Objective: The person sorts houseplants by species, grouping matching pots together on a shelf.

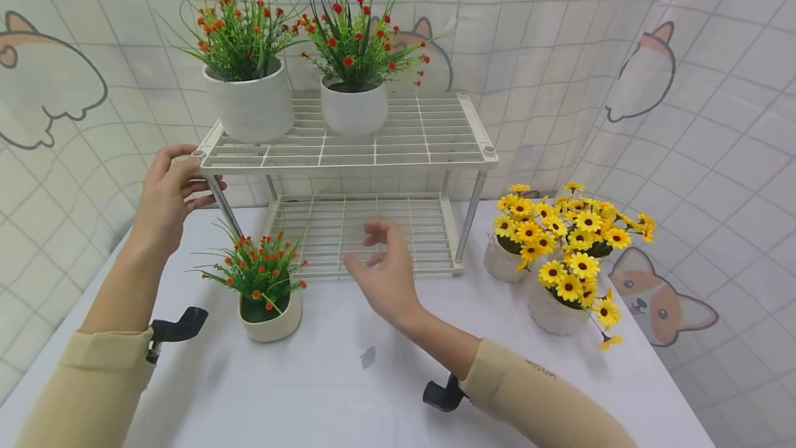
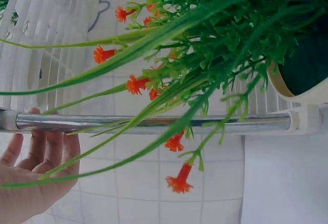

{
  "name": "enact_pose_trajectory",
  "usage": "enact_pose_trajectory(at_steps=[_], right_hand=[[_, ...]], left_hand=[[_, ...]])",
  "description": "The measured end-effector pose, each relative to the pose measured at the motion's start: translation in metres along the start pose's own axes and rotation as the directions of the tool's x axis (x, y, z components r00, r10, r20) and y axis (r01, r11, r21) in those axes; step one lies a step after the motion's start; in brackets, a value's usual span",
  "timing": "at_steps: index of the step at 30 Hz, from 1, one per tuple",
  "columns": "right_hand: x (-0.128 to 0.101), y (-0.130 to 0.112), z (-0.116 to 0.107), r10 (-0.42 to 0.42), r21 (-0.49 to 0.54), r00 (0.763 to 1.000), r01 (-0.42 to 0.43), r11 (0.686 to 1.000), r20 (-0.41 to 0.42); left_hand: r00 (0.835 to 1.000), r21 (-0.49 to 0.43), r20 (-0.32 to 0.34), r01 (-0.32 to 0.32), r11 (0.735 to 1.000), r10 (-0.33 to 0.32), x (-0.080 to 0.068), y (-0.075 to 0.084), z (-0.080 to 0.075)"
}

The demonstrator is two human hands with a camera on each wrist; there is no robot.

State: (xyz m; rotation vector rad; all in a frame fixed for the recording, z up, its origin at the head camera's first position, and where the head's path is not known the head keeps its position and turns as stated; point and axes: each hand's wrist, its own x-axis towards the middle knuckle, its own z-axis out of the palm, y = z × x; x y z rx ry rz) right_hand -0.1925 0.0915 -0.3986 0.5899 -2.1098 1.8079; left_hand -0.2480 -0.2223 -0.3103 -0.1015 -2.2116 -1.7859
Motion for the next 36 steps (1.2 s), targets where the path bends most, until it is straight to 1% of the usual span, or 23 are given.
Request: enact_pose_trajectory(at_steps=[2, 4, 7, 12, 15, 17, 21, 27, 31, 36], right_hand=[[-0.008, 0.009, 0.008, 0.1, 0.011, 0.994, -0.101, 0.995, 0.04], [-0.015, 0.016, 0.016, 0.194, 0.011, 0.978, -0.195, 0.981, 0.076], [-0.024, 0.027, 0.026, 0.282, -0.02, 0.951, -0.282, 0.959, 0.123], [-0.033, 0.039, 0.044, 0.374, -0.047, 0.905, -0.373, 0.927, 0.203], [-0.037, 0.044, 0.057, 0.415, -0.056, 0.877, -0.415, 0.908, 0.243], [-0.039, 0.045, 0.067, 0.433, -0.053, 0.865, -0.435, 0.899, 0.254], [-0.042, 0.046, 0.086, 0.441, -0.04, 0.861, -0.446, 0.894, 0.252], [-0.042, 0.048, 0.106, 0.478, -0.098, 0.847, -0.468, 0.878, 0.232], [-0.042, 0.051, 0.11, 0.485, -0.116, 0.855, -0.471, 0.874, 0.183], [-0.046, 0.053, 0.108, 0.461, -0.13, 0.877, -0.446, 0.886, 0.135]], left_hand=[[1.0, -0.013, 0.002, -0.002, 1.0, 0.002, 0.0, 0.0, -0.001], [1.0, -0.02, 0.004, -0.006, 1.0, 0.006, 0.0, 0.001, -0.001], [1.0, -0.05, 0.014, -0.011, 0.999, 0.012, 0.0, 0.002, -0.001], [0.999, -0.075, 0.034, -0.023, 0.997, 0.026, 0.001, 0.001, -0.001], [0.999, -0.052, 0.033, -0.031, 0.998, 0.033, 0.002, 0.001, -0.003], [0.999, -0.037, 0.034, -0.032, 0.999, 0.033, 0.002, 0.001, -0.004], [0.999, -0.042, 0.036, -0.026, 0.999, 0.027, 0.002, 0.001, -0.005], [0.999, -0.067, 0.036, -0.03, 0.997, 0.032, 0.003, -0.001, -0.004], [0.999, -0.102, 0.041, -0.026, 0.994, 0.03, 0.004, -0.002, -0.004], [0.999, -0.15, 0.038, -0.021, 0.988, 0.027, 0.003, -0.001, -0.004]])
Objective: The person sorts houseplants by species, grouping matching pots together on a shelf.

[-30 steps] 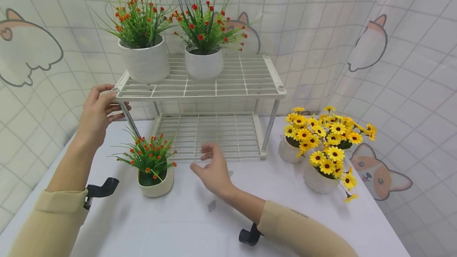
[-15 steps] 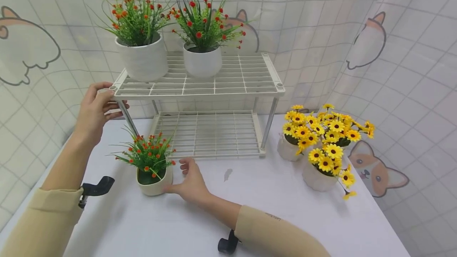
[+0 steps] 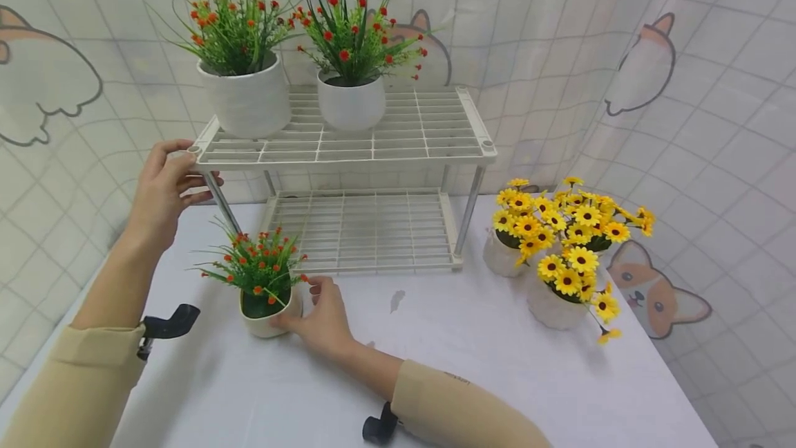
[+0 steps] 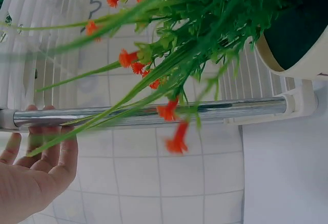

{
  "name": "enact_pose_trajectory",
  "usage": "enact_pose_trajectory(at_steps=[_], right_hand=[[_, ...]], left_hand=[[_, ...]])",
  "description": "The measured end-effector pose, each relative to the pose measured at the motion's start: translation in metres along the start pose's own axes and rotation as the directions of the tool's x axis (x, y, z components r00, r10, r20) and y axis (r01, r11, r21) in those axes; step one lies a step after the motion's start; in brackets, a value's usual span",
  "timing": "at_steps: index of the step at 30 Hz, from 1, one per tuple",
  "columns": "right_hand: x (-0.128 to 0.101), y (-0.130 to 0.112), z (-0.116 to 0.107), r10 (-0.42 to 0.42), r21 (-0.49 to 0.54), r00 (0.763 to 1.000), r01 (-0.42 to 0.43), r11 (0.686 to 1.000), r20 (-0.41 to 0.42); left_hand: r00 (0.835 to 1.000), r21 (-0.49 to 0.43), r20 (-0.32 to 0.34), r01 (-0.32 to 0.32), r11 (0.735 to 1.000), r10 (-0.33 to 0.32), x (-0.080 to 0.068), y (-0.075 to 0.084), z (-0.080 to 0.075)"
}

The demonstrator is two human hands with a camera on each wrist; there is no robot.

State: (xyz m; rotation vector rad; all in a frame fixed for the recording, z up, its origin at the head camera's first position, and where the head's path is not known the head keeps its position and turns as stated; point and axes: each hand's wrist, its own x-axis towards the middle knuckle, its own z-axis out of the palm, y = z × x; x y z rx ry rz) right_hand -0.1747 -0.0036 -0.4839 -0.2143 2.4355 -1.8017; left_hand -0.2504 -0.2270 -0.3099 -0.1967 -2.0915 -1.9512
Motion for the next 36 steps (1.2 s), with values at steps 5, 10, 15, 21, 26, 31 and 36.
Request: enact_pose_trajectory(at_steps=[5, 10, 15, 21, 26, 31, 36], right_hand=[[-0.006, 0.002, -0.009, -0.008, 0.014, 1.0, 0.008, 1.0, -0.024], [-0.011, 0.002, -0.015, -0.062, 0.041, 0.997, 0.064, 0.997, -0.039], [-0.013, -0.004, -0.006, -0.14, -0.017, 0.99, 0.14, 0.99, -0.02], [-0.011, -0.006, 0.014, -0.135, -0.114, 0.988, 0.127, 0.985, -0.069], [-0.01, -0.007, 0.022, -0.169, -0.152, 0.98, 0.151, 0.977, -0.109], [-0.01, -0.007, 0.018, -0.165, -0.147, 0.982, 0.15, 0.978, -0.094], [-0.011, -0.006, 0.013, -0.172, -0.148, 0.981, 0.157, 0.976, -0.094]], left_hand=[[1.0, 0.012, 0.003, -0.006, 1.0, 0.006, -0.001, 0.001, -0.001], [1.0, -0.068, 0.001, 0.002, 0.998, -0.002, 0.0, 0.003, 0.0], [1.0, -0.122, -0.002, 0.002, 0.992, -0.003, 0.0, 0.005, -0.001], [1.0, -0.057, 0.005, 0.007, 0.998, -0.006, -0.001, 0.003, 0.001], [1.0, 0.019, 0.003, 0.004, 1.0, -0.004, -0.002, 0.001, 0.0], [1.0, 0.012, 0.004, 0.005, 1.0, -0.005, -0.002, 0.001, -0.001], [1.0, 0.022, 0.01, 0.01, 1.0, -0.01, -0.002, 0.003, -0.001]])
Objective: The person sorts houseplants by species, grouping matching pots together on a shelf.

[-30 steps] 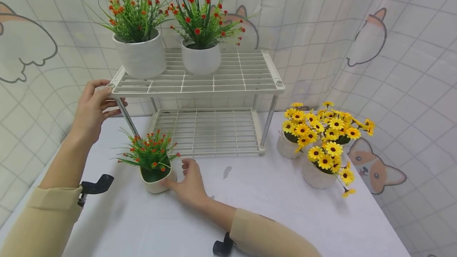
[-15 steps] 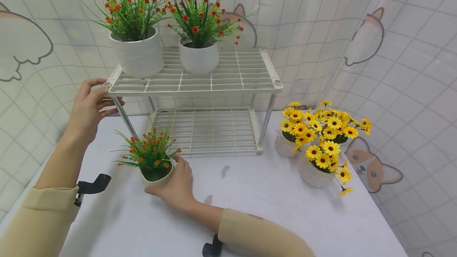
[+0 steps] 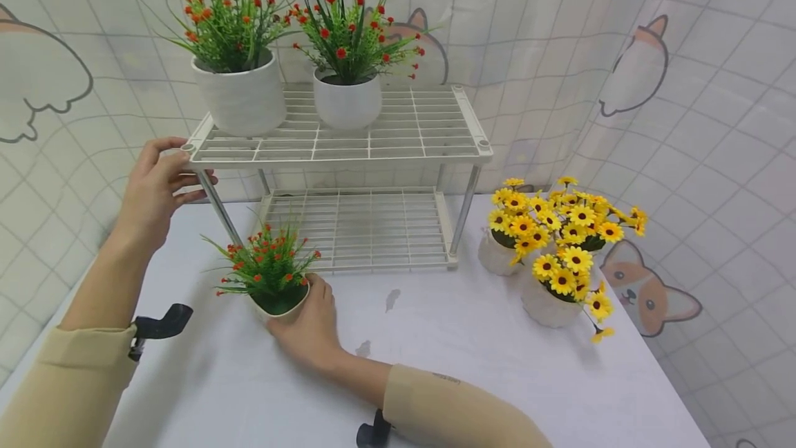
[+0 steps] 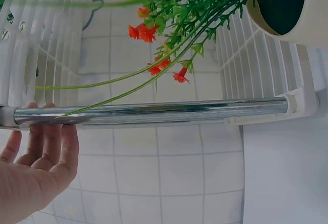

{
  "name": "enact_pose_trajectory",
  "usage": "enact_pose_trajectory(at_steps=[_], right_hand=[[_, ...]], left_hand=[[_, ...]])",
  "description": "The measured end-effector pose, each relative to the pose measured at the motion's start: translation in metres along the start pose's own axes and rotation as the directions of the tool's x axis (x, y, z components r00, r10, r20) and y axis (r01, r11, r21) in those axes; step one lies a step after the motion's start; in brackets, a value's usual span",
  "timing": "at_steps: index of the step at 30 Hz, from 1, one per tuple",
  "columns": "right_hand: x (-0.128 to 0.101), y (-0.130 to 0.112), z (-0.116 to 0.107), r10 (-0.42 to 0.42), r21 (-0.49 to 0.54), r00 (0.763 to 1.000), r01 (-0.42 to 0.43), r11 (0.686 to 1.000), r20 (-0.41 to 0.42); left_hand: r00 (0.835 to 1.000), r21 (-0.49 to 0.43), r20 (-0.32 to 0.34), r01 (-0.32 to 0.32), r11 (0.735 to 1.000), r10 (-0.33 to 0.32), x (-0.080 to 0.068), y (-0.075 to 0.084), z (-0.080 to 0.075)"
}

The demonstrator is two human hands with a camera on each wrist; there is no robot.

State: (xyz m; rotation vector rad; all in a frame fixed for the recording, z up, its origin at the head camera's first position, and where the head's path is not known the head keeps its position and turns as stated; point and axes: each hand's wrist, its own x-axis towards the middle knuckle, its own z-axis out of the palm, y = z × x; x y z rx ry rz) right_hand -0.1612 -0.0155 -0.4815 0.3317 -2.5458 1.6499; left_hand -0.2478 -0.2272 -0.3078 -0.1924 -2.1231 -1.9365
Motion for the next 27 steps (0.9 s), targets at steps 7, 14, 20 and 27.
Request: enact_pose_trajectory(at_steps=[7, 14, 20, 27], right_hand=[[0.005, -0.001, 0.0, -0.039, -0.017, 0.999, 0.039, 0.999, -0.019], [0.006, -0.003, -0.003, 0.01, 0.04, 1.0, -0.01, 0.999, -0.018], [0.005, -0.003, -0.015, 0.021, 0.05, 1.0, -0.022, 0.999, 0.017], [0.003, -0.001, -0.035, 0.031, 0.042, 0.998, -0.034, 0.999, 0.056]], left_hand=[[1.0, -0.047, -0.005, 0.002, 0.999, -0.002, 0.001, 0.0, 0.001], [1.0, 0.001, 0.005, 0.004, 1.0, -0.004, 0.0, -0.003, 0.0], [1.0, 0.002, -0.003, 0.001, 1.0, -0.001, -0.001, -0.003, -0.001], [1.0, 0.024, -0.002, -0.007, 1.0, 0.007, 0.0, -0.002, 0.0]])
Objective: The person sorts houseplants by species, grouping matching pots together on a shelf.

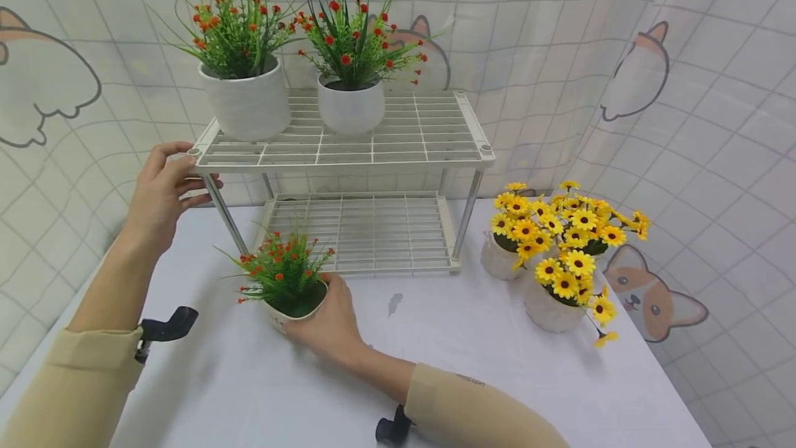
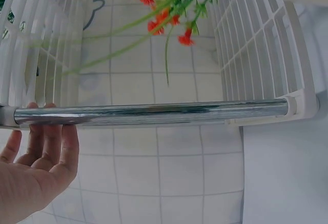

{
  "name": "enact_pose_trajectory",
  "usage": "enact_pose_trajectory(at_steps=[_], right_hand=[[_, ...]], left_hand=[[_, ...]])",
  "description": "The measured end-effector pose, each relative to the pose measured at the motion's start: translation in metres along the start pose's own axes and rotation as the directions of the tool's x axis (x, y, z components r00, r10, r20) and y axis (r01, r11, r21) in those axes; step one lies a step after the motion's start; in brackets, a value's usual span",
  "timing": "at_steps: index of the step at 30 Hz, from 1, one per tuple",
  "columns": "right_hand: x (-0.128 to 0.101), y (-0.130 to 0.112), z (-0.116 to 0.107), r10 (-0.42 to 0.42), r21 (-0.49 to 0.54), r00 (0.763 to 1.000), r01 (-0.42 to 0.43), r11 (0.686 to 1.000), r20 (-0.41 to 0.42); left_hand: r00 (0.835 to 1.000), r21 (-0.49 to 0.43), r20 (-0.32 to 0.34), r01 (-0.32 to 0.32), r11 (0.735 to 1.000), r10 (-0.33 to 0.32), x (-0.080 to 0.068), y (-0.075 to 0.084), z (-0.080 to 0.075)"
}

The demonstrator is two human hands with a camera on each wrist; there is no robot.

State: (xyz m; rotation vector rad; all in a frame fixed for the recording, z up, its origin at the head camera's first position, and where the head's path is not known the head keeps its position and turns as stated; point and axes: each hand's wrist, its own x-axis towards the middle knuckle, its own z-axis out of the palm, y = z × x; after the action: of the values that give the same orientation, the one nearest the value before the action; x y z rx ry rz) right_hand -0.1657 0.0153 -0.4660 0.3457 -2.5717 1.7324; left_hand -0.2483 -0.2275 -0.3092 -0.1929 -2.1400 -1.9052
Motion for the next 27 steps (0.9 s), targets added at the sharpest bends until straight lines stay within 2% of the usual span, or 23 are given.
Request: enact_pose_trajectory(at_steps=[12, 18, 27], right_hand=[[-0.012, -0.006, -0.042, -0.002, 0.038, 1.0, 0.002, 0.999, 0.005], [-0.016, -0.017, -0.069, 0.0, 0.093, 1.0, 0.0, 0.996, -0.002], [-0.031, -0.043, -0.112, 0.013, 0.063, 0.996, -0.008, 0.998, -0.086]], left_hand=[[1.0, -0.014, 0.011, -0.012, 1.0, 0.013, 0.001, -0.001, -0.001], [1.0, 0.017, 0.015, -0.016, 1.0, 0.016, 0.0, 0.001, -0.001], [0.999, -0.026, 0.035, 0.009, 1.0, -0.008, 0.001, 0.002, -0.002]])
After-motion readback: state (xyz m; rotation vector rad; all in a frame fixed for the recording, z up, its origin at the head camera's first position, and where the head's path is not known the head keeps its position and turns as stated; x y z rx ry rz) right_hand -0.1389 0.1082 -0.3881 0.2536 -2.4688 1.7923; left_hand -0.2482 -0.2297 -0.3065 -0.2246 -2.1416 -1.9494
